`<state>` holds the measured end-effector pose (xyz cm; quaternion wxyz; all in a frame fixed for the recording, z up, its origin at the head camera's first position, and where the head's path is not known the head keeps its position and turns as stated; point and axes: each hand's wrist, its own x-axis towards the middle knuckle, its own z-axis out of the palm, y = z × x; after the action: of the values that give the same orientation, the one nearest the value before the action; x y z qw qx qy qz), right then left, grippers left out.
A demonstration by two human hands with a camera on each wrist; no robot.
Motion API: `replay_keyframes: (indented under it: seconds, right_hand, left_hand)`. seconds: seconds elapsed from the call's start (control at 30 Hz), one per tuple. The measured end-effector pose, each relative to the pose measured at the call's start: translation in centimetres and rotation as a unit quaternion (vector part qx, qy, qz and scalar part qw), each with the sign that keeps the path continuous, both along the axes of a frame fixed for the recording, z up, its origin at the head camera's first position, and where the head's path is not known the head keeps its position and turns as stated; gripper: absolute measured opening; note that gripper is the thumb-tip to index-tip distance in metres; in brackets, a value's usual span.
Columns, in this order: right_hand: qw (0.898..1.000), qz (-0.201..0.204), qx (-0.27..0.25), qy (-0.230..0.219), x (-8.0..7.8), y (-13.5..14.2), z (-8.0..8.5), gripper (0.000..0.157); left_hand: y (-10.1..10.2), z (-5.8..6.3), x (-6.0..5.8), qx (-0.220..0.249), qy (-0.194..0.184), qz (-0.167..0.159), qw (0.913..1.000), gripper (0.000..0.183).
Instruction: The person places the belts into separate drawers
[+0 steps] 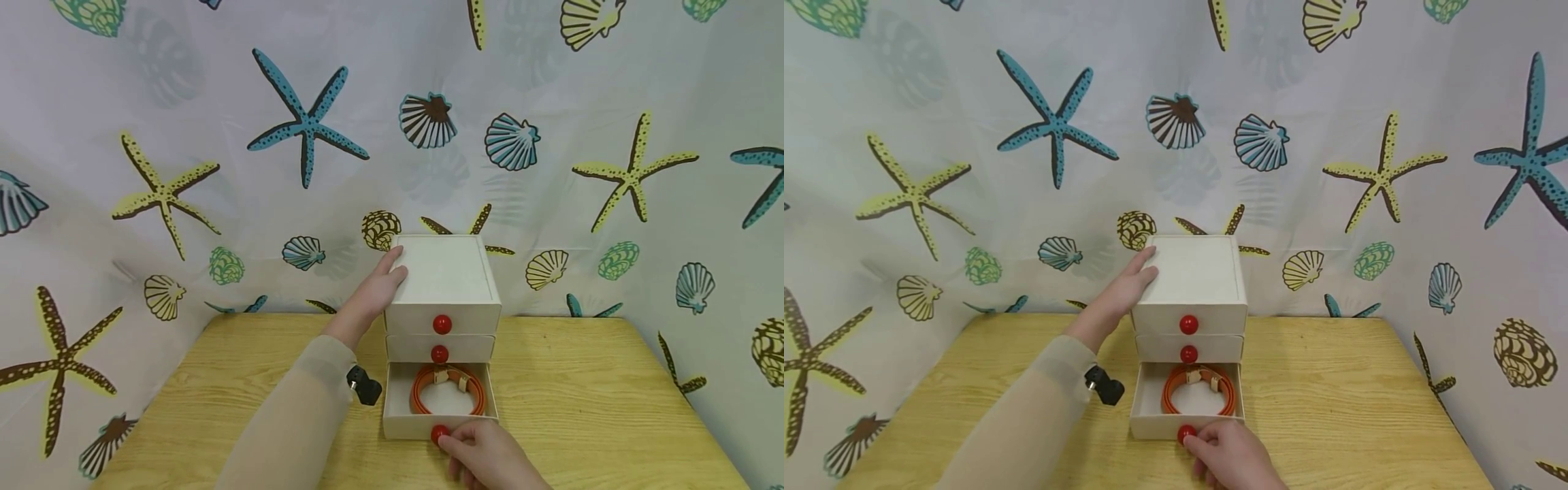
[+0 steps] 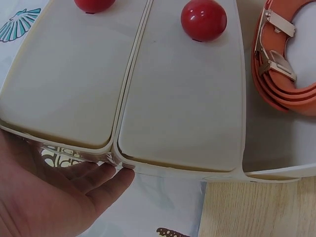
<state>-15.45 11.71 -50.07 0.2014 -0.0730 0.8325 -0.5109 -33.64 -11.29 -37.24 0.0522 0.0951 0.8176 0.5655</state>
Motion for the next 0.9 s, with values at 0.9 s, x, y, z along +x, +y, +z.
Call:
replay_keyframes:
  seconds: [0.9]
  right_hand:
    - [0.998,-0.007,0.032,0.057,-2.2,-0.3,-0.1,0.043]
  left_hand:
    - [0.0,0.0,0.0,-0.001,-0.002,0.003,1.0,0.065]
